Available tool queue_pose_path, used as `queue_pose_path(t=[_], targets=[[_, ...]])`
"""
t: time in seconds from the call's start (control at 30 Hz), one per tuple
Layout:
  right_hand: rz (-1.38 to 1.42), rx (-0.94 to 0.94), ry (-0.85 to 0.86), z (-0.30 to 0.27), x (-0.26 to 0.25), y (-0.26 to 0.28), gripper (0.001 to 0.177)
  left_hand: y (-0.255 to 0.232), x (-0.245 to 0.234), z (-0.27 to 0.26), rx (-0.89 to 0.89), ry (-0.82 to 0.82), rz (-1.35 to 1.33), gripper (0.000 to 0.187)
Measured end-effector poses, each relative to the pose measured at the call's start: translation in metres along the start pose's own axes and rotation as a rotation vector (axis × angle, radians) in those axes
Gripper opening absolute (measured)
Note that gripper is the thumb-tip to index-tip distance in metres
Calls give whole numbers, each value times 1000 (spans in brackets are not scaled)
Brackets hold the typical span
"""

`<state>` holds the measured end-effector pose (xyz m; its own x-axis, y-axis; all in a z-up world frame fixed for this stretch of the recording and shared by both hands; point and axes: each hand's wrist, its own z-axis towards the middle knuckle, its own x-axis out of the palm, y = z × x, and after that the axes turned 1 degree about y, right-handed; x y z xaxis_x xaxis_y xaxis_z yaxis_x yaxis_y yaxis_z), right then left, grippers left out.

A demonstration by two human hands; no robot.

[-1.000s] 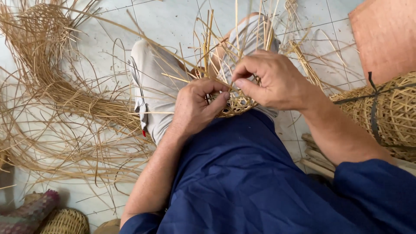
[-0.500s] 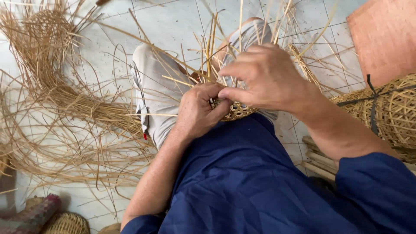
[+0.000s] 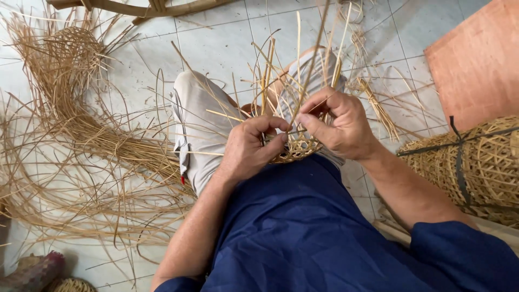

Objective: A person is weaving a small basket using thin strips of natural material while sitting on the floor.

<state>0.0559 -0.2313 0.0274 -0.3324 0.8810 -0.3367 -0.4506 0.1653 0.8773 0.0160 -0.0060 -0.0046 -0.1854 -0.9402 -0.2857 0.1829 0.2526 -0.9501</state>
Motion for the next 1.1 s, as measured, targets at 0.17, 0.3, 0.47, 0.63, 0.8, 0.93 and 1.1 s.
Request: queue_pose_path(t=[0.17, 0.3, 0.47, 0.63, 0.8, 0.93, 1.1], targets=[[163, 127, 15, 6, 6, -17, 27, 0, 4, 0, 97, -13, 0, 12], [76, 14, 39, 16, 7, -5, 18, 4, 4, -1, 44, -75, 44, 13], [-389, -254, 39, -7, -9, -4, 5, -3, 6, -2, 64, -133, 79, 12], [-697, -488, 60, -14, -5, 55, 6, -14, 4, -2, 240, -89, 246, 7], [-1163, -576, 248, 16, -15, 54, 22, -19, -7, 3, 448, -19, 342, 7], [-951, -452, 538, 28, -21, 42, 19, -15, -19, 0, 468, 159, 259, 31], [-872, -192, 761, 37, -21, 35, 10, -11, -16, 0, 288, 191, 180, 39]])
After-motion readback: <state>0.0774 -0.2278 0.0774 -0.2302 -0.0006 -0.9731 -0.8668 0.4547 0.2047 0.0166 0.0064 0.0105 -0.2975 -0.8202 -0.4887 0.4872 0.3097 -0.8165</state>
